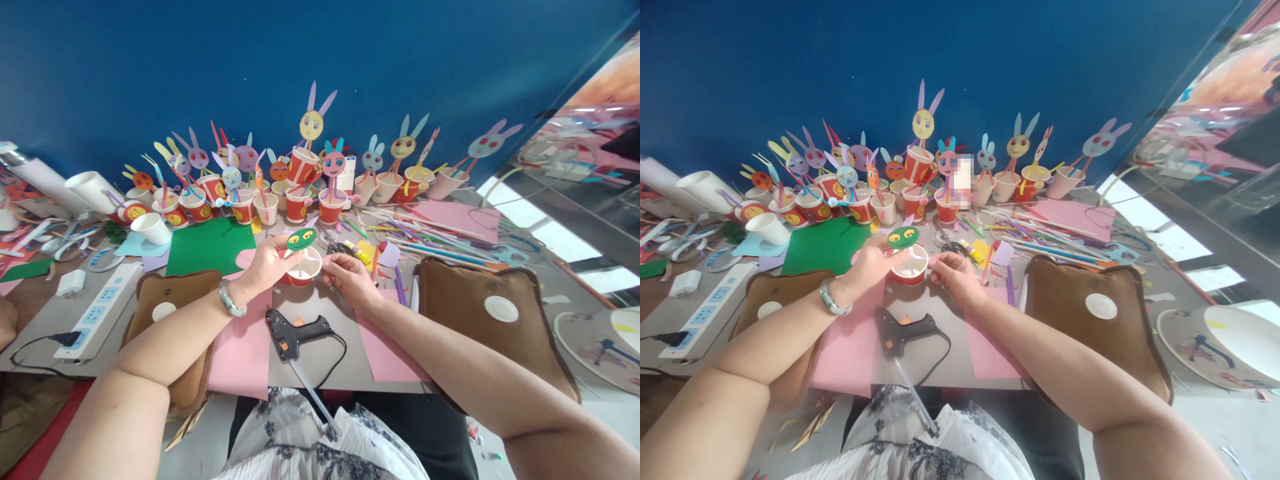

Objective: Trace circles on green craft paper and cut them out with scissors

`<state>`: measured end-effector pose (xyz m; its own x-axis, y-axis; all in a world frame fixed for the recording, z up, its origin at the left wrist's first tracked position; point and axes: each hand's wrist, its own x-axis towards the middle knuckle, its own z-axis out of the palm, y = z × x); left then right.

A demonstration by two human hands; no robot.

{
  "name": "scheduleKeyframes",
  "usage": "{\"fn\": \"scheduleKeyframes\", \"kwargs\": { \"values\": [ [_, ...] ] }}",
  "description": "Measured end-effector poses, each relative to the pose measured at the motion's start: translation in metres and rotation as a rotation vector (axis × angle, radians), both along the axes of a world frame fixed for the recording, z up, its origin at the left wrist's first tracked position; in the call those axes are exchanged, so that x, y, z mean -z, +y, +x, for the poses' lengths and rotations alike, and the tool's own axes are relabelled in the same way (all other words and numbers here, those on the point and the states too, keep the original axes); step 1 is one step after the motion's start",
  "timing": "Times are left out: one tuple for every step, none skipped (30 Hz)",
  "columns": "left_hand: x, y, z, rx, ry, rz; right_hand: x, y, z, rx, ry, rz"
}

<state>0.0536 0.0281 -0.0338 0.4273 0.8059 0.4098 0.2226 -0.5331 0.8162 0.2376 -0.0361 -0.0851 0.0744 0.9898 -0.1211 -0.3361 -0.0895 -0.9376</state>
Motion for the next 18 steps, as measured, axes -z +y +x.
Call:
{"fn": "scheduleKeyframes", "kwargs": {
  "values": [
    [-0.0002, -0.0002, 0.0001, -0.005, 0.003, -0.001, 0.0006, 0.0001, 0.0002, 0.0, 0.002, 0.003],
    [-0.0004, -0.0005, 0.0002, -0.009, 0.007, -0.001, 0.0012, 0.0003, 0.0003, 0.0, 0.004, 0.005],
    [-0.0004, -0.0006, 0.0003, -0.012, 0.01, 0.002, 0.0018, 0.0004, 0.0003, -0.001, 0.005, 0.007],
    [-0.0003, -0.0008, 0.0004, -0.013, 0.011, 0.008, 0.0022, 0.0004, 0.0003, -0.002, 0.005, 0.009],
    [-0.0001, -0.0008, 0.0005, -0.012, 0.012, 0.016, 0.0024, 0.0004, 0.0003, -0.004, 0.005, 0.011],
    [0.0002, -0.0007, 0.0005, -0.012, 0.011, 0.025, 0.0024, 0.0004, 0.0003, -0.006, 0.006, 0.014],
    [0.0006, -0.0005, 0.0006, -0.011, 0.009, 0.033, 0.0023, 0.0002, 0.0002, -0.007, 0.008, 0.016],
    [0.0011, -0.0003, 0.0006, -0.01, 0.007, 0.037, 0.0019, -0.0001, 0.0001, -0.009, 0.01, 0.017],
    [0.0017, 0.0, 0.0006, -0.011, 0.005, 0.039, 0.0013, -0.0004, -0.0001, -0.011, 0.013, 0.017],
    [0.0022, 0.0002, 0.0006, -0.013, 0.002, 0.038, 0.0006, -0.0008, -0.0002, -0.014, 0.018, 0.015],
    [0.0026, 0.0004, 0.0005, -0.014, 0.001, 0.036, -0.0002, -0.0012, -0.0004, -0.016, 0.022, 0.013],
    [0.003, 0.0005, 0.0005, -0.013, 0.0, 0.034, -0.001, -0.0015, -0.0007, -0.019, 0.026, 0.013],
    [0.0033, 0.0005, 0.0004, -0.012, 0.003, 0.032, -0.0019, -0.0018, -0.001, -0.021, 0.032, 0.014],
    [0.0034, 0.0004, 0.0003, -0.01, 0.008, 0.031, -0.0026, -0.0021, -0.0013, -0.024, 0.038, 0.016],
    [0.0034, 0.0003, 0.0002, -0.008, 0.014, 0.031, -0.0033, -0.0023, -0.0016, -0.026, 0.044, 0.02],
    [0.0032, 0.0, 0.0001, -0.006, 0.019, 0.031, -0.0038, -0.0024, -0.0018, -0.028, 0.05, 0.022],
    [0.0029, -0.0002, -0.0001, -0.006, 0.022, 0.032, -0.0041, -0.0025, -0.002, -0.03, 0.054, 0.024],
    [0.0024, -0.0005, -0.0002, -0.004, 0.022, 0.033, -0.0043, -0.0026, -0.0021, -0.033, 0.057, 0.024]
  ]
}}
